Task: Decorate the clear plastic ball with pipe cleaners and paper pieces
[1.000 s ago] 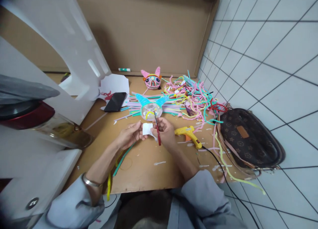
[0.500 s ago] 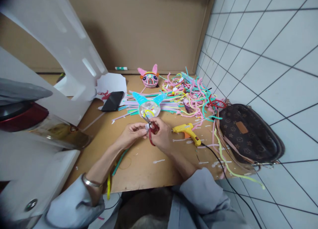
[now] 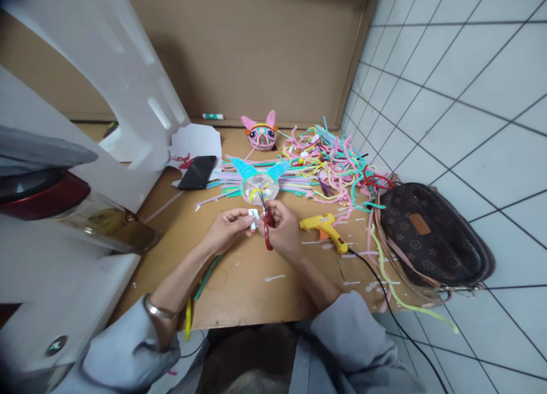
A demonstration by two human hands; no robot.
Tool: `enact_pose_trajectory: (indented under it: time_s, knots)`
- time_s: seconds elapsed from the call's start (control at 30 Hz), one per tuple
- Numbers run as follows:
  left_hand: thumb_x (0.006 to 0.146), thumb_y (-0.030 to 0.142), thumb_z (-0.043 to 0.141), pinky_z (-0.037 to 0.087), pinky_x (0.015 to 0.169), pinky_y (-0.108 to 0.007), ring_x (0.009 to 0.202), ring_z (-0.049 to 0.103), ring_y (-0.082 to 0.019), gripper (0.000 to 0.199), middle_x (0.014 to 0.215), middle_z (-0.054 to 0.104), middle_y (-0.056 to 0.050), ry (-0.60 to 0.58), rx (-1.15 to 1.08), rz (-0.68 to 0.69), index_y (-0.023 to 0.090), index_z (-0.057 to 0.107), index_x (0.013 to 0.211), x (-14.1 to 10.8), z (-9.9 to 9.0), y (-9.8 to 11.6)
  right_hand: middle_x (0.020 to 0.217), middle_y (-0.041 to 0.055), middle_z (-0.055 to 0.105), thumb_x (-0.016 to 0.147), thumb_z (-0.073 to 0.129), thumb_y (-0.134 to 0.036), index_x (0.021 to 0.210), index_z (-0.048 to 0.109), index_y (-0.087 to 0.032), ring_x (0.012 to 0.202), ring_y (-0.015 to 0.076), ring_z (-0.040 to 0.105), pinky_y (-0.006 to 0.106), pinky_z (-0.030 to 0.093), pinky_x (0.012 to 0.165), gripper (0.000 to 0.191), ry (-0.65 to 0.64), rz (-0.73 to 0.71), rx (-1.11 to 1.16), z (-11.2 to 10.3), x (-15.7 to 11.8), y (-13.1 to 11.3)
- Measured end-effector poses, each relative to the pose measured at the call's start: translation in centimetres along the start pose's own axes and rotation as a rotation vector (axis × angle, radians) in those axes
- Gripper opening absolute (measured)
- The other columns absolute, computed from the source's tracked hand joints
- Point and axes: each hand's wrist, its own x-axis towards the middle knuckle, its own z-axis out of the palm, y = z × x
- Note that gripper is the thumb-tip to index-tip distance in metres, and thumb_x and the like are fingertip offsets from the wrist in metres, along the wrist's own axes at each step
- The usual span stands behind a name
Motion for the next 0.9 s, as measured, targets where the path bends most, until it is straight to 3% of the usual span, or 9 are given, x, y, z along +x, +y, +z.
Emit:
enact_pose_trajectory:
  time_s: [0.13, 0.2, 0.3, 0.37, 0.47, 0.57, 0.73, 0.9]
  knots:
    - [0.056, 0.052, 0.088, 0.048, 0.052, -0.019, 0.054, 0.061, -0.009, 0.047, 0.064, 0.068, -0.004, -0.039, -0.041, -0.044, 0.012, 0.070, 0.073, 0.0, 0.0, 0.1, 0.070, -0.0022, 0.065, 0.057, 0.076, -0.029, 0.091, 0.059, -0.023, 0.062, 0.0129, 0.060, 0.025, 0.051, 0.060, 0.038, 0.009, 0.011, -0.017, -0.3, 0.2, 0.0]
    - [0.061, 0.050, 0.085, 0.049, 0.054, -0.020, 0.057, 0.062, -0.011, 0.047, 0.068, 0.069, -0.005, -0.049, -0.046, -0.033, 0.012, 0.070, 0.084, 0.0, 0.0, 0.2, 0.069, -0.0025, 0.065, 0.057, 0.075, -0.029, 0.090, 0.058, -0.023, 0.061, 0.0127, 0.060, 0.025, 0.051, 0.059, 0.037, 0.025, 0.003, -0.027, -0.4, 0.4, 0.2]
    - [0.066, 0.040, 0.082, 0.051, 0.059, -0.023, 0.064, 0.064, -0.012, 0.052, 0.082, 0.070, -0.003, -0.029, -0.008, 0.100, 0.017, 0.063, 0.109, -0.1, -0.1, 0.0, 0.067, -0.0031, 0.065, 0.056, 0.074, -0.029, 0.087, 0.058, -0.022, 0.060, 0.0124, 0.060, 0.024, 0.050, 0.058, 0.036, 0.052, 0.004, -0.028, -0.6, 0.6, 0.3]
    - [0.068, 0.032, 0.080, 0.051, 0.065, -0.024, 0.069, 0.063, -0.013, 0.053, 0.090, 0.070, -0.003, -0.029, 0.117, 0.223, 0.021, 0.060, 0.116, -0.3, -0.3, -0.1, 0.066, -0.0033, 0.065, 0.055, 0.075, -0.029, 0.087, 0.058, -0.022, 0.059, 0.0122, 0.060, 0.024, 0.050, 0.057, 0.037, 0.063, 0.019, -0.024, -0.7, 0.7, 0.3]
    - [0.070, 0.026, 0.076, 0.049, 0.073, -0.025, 0.074, 0.061, -0.014, 0.038, 0.092, 0.069, -0.005, -0.015, 0.391, 0.344, 0.020, 0.067, 0.107, -0.5, -0.6, 0.0, 0.066, -0.0038, 0.064, 0.053, 0.078, -0.030, 0.087, 0.058, -0.022, 0.057, 0.0118, 0.058, 0.024, 0.048, 0.055, 0.040, 0.056, 0.057, -0.010, -0.8, 0.8, 0.0]
    - [0.074, 0.027, 0.074, 0.049, 0.082, -0.029, 0.084, 0.063, -0.018, 0.015, 0.092, 0.070, -0.008, 0.004, 0.528, 0.428, 0.019, 0.074, 0.088, -0.5, -0.6, 0.3, 0.065, -0.0046, 0.063, 0.051, 0.081, -0.031, 0.086, 0.059, -0.022, 0.055, 0.0108, 0.057, 0.023, 0.047, 0.054, 0.043, 0.052, 0.100, 0.023, -1.0, 0.9, -0.2]
    - [0.075, 0.031, 0.075, 0.049, 0.086, -0.033, 0.082, 0.065, -0.020, 0.010, 0.083, 0.072, -0.008, 0.060, 0.510, 0.447, 0.021, 0.077, 0.074, -0.6, -0.3, 0.6, 0.065, -0.0038, 0.065, 0.053, 0.084, -0.033, 0.090, 0.059, -0.021, 0.058, 0.0123, 0.060, 0.025, 0.050, 0.057, 0.046, 0.079, 0.053, 0.042, -1.2, 0.9, -0.3]
    - [0.073, 0.031, 0.077, 0.051, 0.078, -0.030, 0.076, 0.065, -0.018, 0.011, 0.081, 0.075, -0.006, 0.142, 0.459, 0.435, 0.020, 0.077, 0.073, -0.5, -0.2, 0.4, 0.081, 0.0028, 0.072, 0.062, 0.083, -0.034, 0.100, 0.061, -0.021, 0.074, 0.0177, 0.068, 0.032, 0.055, 0.073, 0.046, 0.066, -0.109, -0.015, -1.5, 0.7, -0.1]
